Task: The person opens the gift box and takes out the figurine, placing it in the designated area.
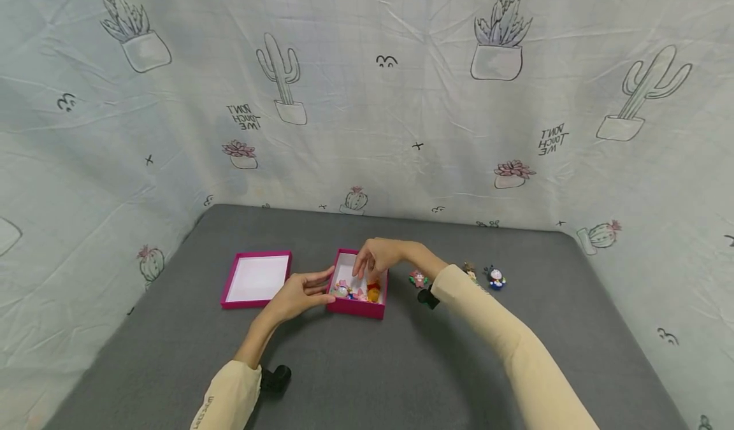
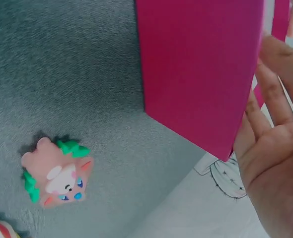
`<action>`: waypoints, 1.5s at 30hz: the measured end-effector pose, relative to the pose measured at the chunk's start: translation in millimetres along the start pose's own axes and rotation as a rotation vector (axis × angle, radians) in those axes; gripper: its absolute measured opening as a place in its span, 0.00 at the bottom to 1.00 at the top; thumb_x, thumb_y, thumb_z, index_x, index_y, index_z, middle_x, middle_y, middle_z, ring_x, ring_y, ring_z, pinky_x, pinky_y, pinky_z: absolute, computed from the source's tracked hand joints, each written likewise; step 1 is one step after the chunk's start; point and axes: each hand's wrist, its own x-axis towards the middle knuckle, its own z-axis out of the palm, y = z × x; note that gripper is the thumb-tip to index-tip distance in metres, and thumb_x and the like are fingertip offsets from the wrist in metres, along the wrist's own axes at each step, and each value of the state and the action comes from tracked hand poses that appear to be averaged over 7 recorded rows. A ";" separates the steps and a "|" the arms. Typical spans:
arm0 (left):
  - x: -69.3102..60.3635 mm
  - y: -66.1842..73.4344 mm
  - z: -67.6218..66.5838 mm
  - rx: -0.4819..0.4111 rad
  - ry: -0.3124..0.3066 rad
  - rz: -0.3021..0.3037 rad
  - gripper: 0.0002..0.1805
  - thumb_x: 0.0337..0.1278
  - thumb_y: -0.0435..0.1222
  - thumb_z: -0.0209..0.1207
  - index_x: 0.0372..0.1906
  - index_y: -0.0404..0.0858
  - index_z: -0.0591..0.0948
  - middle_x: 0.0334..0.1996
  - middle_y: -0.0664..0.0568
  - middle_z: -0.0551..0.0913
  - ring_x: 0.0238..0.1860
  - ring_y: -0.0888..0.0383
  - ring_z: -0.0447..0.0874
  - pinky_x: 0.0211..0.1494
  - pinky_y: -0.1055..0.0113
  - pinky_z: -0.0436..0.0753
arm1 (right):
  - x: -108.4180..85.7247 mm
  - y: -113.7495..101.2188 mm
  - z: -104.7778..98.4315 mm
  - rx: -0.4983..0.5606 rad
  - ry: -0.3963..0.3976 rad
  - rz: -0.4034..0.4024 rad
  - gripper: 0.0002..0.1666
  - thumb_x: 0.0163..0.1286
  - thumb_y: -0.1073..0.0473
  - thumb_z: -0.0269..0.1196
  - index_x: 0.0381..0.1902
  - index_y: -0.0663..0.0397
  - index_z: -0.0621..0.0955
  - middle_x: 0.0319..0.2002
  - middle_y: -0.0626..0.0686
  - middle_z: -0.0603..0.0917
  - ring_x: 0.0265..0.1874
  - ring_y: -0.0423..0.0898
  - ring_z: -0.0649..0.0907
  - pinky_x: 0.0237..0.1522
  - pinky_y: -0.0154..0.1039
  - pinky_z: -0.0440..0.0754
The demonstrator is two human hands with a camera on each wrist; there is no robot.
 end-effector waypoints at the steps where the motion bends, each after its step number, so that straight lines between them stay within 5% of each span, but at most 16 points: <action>1: -0.4 0.0 -0.3 0.002 0.001 0.001 0.35 0.53 0.37 0.68 0.66 0.32 0.70 0.65 0.39 0.69 0.58 0.41 0.75 0.52 0.60 0.80 | 0.4 -0.5 0.4 -0.030 -0.008 0.006 0.16 0.57 0.73 0.67 0.45 0.63 0.85 0.40 0.57 0.86 0.33 0.45 0.83 0.34 0.34 0.84; 14: -1.6 1.3 -0.4 0.014 -0.008 0.007 0.35 0.53 0.36 0.67 0.66 0.32 0.70 0.66 0.39 0.68 0.58 0.41 0.75 0.52 0.61 0.81 | -0.6 -3.6 8.7 -0.170 -0.002 0.123 0.13 0.60 0.72 0.67 0.43 0.58 0.85 0.40 0.51 0.86 0.37 0.42 0.83 0.41 0.31 0.83; 30: -2.7 1.2 -0.9 0.007 -0.001 -0.003 0.37 0.51 0.39 0.69 0.66 0.33 0.70 0.66 0.41 0.68 0.58 0.42 0.76 0.52 0.61 0.80 | -2.6 -7.4 11.7 -0.263 -0.011 0.128 0.02 0.61 0.66 0.68 0.31 0.55 0.85 0.33 0.46 0.83 0.34 0.42 0.78 0.36 0.30 0.80; 45: -8.1 -1.6 6.4 0.019 0.017 0.013 0.36 0.52 0.38 0.68 0.66 0.33 0.70 0.66 0.41 0.69 0.58 0.42 0.76 0.52 0.61 0.81 | -9.7 -5.2 15.6 -0.256 0.011 0.078 0.08 0.62 0.65 0.67 0.40 0.56 0.84 0.38 0.49 0.82 0.35 0.41 0.76 0.36 0.29 0.77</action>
